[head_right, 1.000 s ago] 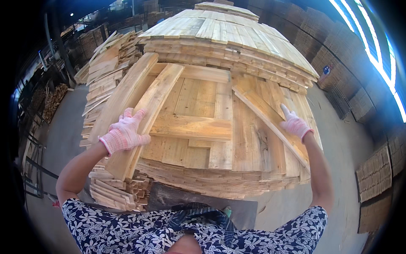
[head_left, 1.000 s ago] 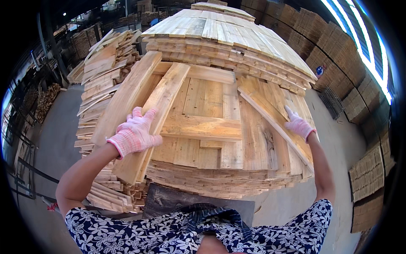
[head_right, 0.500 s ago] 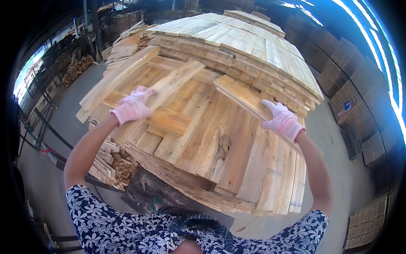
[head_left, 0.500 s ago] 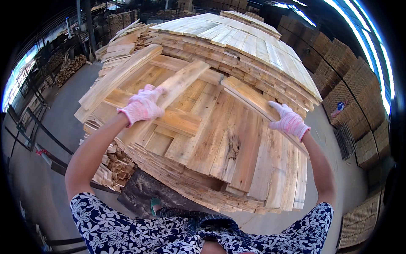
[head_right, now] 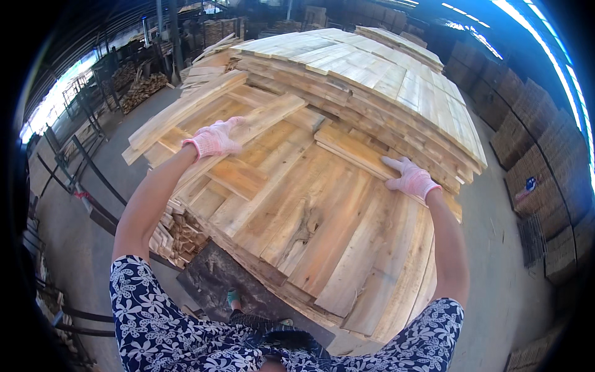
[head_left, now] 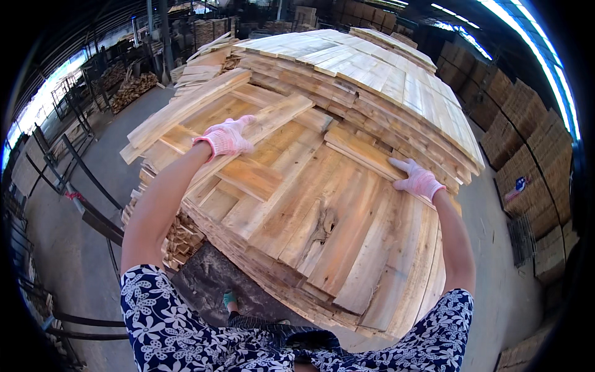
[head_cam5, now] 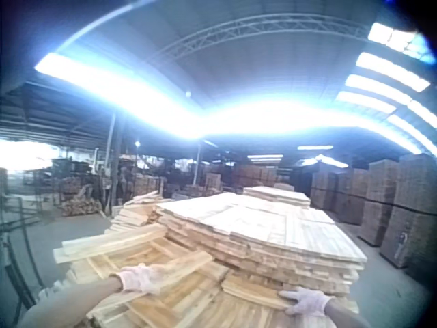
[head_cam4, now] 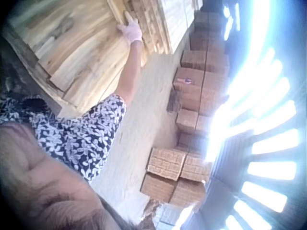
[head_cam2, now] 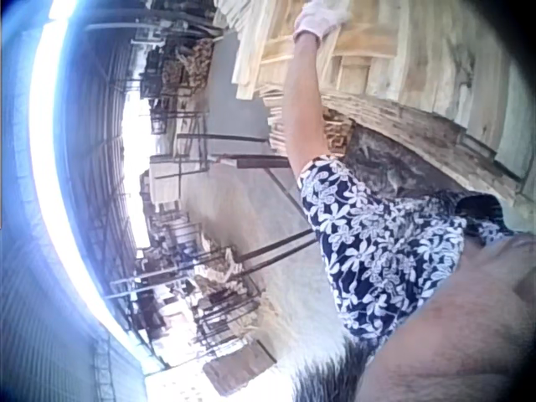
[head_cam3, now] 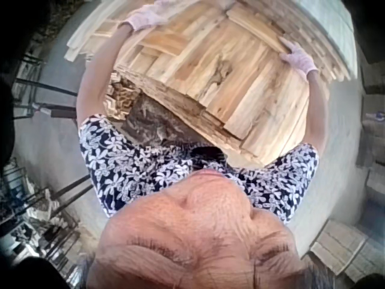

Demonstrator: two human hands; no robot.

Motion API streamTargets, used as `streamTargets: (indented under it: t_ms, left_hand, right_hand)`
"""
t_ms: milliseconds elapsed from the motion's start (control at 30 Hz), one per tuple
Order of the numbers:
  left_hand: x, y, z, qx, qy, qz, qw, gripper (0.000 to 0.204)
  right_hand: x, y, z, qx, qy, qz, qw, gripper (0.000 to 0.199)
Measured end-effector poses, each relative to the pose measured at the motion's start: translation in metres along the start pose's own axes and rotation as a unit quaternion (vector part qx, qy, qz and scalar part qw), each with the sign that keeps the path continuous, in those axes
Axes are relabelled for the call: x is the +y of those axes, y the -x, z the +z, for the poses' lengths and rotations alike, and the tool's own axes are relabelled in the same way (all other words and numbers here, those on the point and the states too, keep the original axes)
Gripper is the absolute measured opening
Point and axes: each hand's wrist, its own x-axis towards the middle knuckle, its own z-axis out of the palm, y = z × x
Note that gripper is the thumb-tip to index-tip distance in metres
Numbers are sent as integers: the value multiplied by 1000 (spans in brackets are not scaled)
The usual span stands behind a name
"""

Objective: The person stacks wooden planks in a warehouse. They pick up planks from a pile and place them onto a growing stack, arranging them to form a neat pile.

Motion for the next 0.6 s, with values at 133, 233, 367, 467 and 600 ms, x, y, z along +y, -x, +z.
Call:
streamTargets:
  t_ms: [133,233,367,467,600]
  left_hand:
    - [11,-3,-19,22,0,13,1000,90]
    - [26,-9,-20,-33,-19,-5,999,92]
    - [-11,-10,14,17,-74,-16,997,92]
    - [7,-12,5,28,-62,-9,998,92]
    - [35,27,-14,16,-20,9,1000,93]
  right_hand:
    - [-8,-2,-11,-2,18,11,1000,84]
    - [2,3,-7,13,16,11,1000,82]
    - [-6,-16,16,59,78,0,995,77]
    - [-3,-10,18,84,138,33,986,79]
    - [-15,26,22,142,205,13,968,82]
